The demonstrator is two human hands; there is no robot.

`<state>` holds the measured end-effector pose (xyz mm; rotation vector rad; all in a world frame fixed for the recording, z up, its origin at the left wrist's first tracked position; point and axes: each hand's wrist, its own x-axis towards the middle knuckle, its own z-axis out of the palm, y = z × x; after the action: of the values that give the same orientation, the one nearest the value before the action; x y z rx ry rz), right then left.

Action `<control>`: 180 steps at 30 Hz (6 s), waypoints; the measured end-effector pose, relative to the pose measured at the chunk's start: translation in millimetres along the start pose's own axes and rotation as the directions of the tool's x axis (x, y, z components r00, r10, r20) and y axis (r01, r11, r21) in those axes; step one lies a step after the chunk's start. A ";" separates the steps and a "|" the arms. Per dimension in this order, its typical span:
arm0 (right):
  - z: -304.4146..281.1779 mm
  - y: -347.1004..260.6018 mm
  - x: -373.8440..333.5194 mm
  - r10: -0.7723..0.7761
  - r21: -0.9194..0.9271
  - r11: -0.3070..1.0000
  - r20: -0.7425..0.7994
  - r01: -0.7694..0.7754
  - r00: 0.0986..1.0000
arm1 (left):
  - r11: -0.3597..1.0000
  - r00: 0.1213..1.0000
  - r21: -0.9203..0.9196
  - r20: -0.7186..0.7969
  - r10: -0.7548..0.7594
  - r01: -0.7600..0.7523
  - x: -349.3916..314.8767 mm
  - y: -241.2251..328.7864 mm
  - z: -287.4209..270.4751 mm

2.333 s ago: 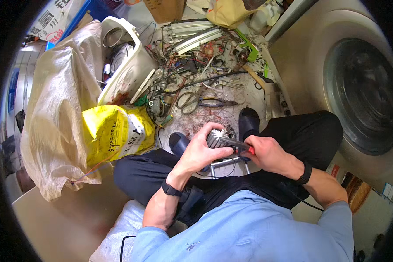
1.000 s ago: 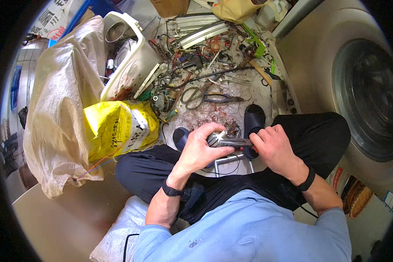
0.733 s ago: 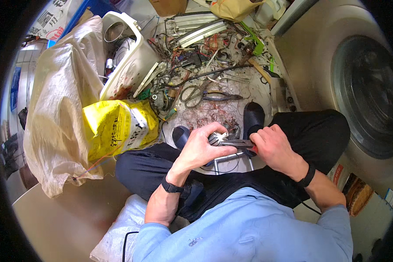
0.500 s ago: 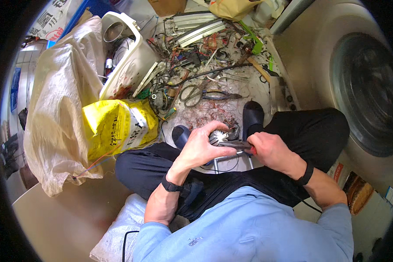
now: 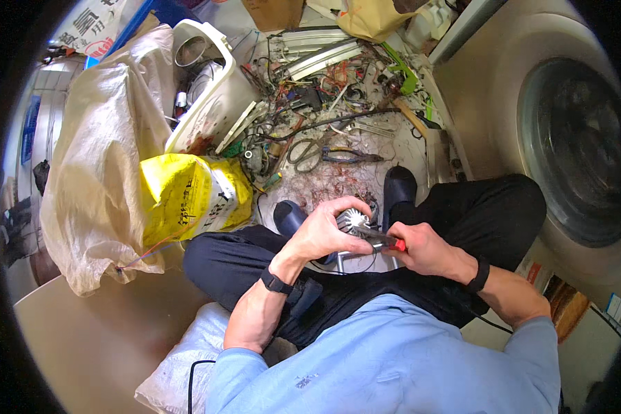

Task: Disassembling an electric motor using pliers and a screwdriver.

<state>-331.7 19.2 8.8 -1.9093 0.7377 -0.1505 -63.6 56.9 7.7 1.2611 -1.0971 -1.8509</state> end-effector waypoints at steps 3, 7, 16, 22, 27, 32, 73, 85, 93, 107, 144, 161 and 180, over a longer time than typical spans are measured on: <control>-3.1 -1.2 -1.9 0.025 -0.002 1.000 0.017 -0.025 1.000 | 1.000 0.999 0.028 -0.037 0.007 -0.006 0.4 3.3 5.5; -7.0 -7.6 0.1 0.035 -0.010 0.999 0.016 -0.035 0.999 | 1.000 0.996 -0.012 -0.093 -0.010 0.008 1.3 4.2 6.9; -8.0 -11.3 1.9 0.060 -0.016 0.998 -0.016 -0.060 0.998 | 1.000 0.987 -0.003 -0.161 -0.002 0.001 -2.7 11.7 11.9; -9.2 -14.2 7.6 0.087 -0.017 0.996 0.015 -0.087 0.996 | 0.994 0.989 -0.104 -0.138 -0.044 0.029 -4.2 8.8 7.5; -14.2 -32.6 12.8 0.267 0.057 0.960 0.113 -0.275 0.957 | 0.997 0.990 -0.061 -0.128 -0.060 0.053 -0.8 3.7 0.2; -19.0 -45.3 13.0 0.367 0.153 0.905 0.190 -0.397 0.910 | 0.993 0.979 0.072 -0.190 -0.079 0.095 -5.5 18.9 0.6; -10.6 -55.9 35.0 0.467 0.709 0.527 0.219 -0.469 0.857 | 0.545 0.990 -0.834 0.011 -0.142 0.087 -12.4 -1.9 15.9; -33.2 -47.5 26.6 0.010 -0.320 0.946 -0.136 -0.054 0.991 | 0.948 0.947 -0.285 -0.317 0.049 -0.144 -12.5 10.9 2.3; -17.1 -47.5 22.7 0.101 -0.005 0.995 -0.161 -0.103 0.982 | 0.975 0.839 -0.078 -0.526 0.138 -0.209 -9.3 9.6 8.6; -9.4 -42.4 24.9 -0.003 -0.319 0.944 -0.271 -0.087 0.962 | 0.954 0.727 0.276 -0.631 0.270 -0.115 -2.9 0.0 6.0; 1.3 -51.8 31.0 0.307 0.178 0.940 -0.059 -0.292 0.950 | 0.877 0.637 0.461 -0.638 0.433 -0.134 0.3 2.9 19.6; -19.6 -56.0 38.0 0.372 0.643 0.673 0.134 -0.366 0.919 | 0.814 0.824 -0.510 -0.562 -0.072 -0.277 8.3 8.0 -24.8; -139.9 -100.8 -130.3 0.404 0.367 0.902 -0.524 -0.229 0.750 | 0.839 0.523 0.008 -0.779 0.347 -0.544 -99.0 102.7 -133.2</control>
<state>-452.1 9.2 188.0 -1.4244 1.3791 -0.6247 100.0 57.1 114.2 1.2563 -0.6004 -0.8439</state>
